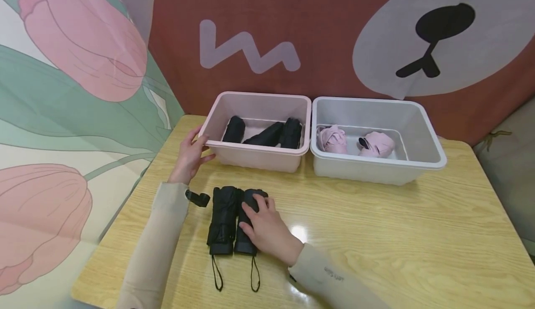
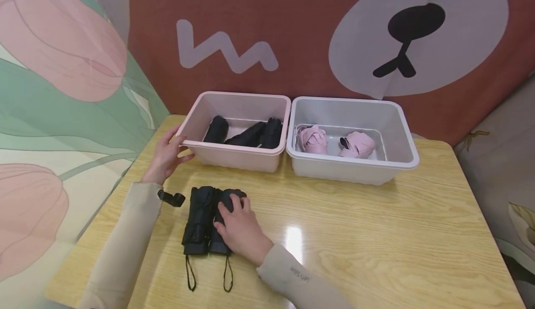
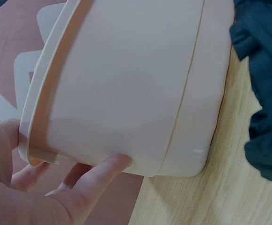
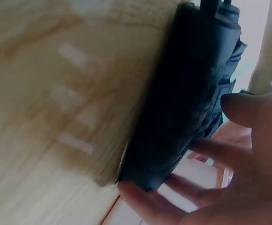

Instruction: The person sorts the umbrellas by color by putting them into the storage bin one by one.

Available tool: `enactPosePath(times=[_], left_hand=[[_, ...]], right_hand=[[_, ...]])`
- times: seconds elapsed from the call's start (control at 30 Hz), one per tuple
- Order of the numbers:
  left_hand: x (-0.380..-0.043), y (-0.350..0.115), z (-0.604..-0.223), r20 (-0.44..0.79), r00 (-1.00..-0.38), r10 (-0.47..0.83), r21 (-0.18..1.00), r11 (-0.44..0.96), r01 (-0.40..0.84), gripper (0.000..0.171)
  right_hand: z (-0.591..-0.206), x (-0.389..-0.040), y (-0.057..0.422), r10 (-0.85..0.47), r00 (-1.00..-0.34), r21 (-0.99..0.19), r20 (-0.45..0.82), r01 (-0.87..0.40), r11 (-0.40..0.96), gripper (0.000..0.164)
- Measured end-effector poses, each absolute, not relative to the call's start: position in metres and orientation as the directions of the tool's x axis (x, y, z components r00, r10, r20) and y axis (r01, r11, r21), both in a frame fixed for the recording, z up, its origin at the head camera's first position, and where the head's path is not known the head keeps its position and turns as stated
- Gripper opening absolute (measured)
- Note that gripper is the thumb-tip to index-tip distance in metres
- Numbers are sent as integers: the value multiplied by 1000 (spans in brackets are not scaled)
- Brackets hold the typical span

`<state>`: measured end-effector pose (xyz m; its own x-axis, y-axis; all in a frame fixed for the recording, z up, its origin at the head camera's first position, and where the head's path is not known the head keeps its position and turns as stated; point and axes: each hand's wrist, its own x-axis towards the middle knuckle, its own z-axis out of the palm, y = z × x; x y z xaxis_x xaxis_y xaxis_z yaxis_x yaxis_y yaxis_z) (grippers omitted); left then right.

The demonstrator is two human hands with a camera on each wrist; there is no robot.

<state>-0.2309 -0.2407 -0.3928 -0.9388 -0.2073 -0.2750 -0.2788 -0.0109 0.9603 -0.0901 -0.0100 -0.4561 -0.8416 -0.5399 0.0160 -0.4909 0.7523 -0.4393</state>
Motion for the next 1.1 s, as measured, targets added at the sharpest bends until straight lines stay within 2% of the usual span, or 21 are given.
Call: enactPosePath(times=[0.23,0.47,0.63,0.83,0.93,1.1], left_hand=[[-232,-239,-393,-275,-939,-206,961,-17,-278,51],[-232,-240,-394,-280,-936,-214,959,-21,-282,51],[-232,-241,-393,-282,-936,-212,958,-12,-286,52],[-232,-241,-393,-286,-934,-213,957,-15,-290,52],[-232,-241,-393,-284,-935,-212,958,-18,-287,52],[-233,-242,-394,-279,-938,-208,959,-17,-282,53]], right_hand=[[-456,-82,-17,-480,-877,-329,-15,-449,831,59],[-458,-80,-6,-460,-888,-244,-14,-443,863,51],[-456,-83,9,-477,-878,-316,-45,-440,840,56],[-454,-84,25,-454,-888,-434,-70,-382,816,80],[-454,-83,29,-414,-906,-454,-89,-332,827,85],[-453,-81,31,-367,-917,-405,-153,-281,870,81]])
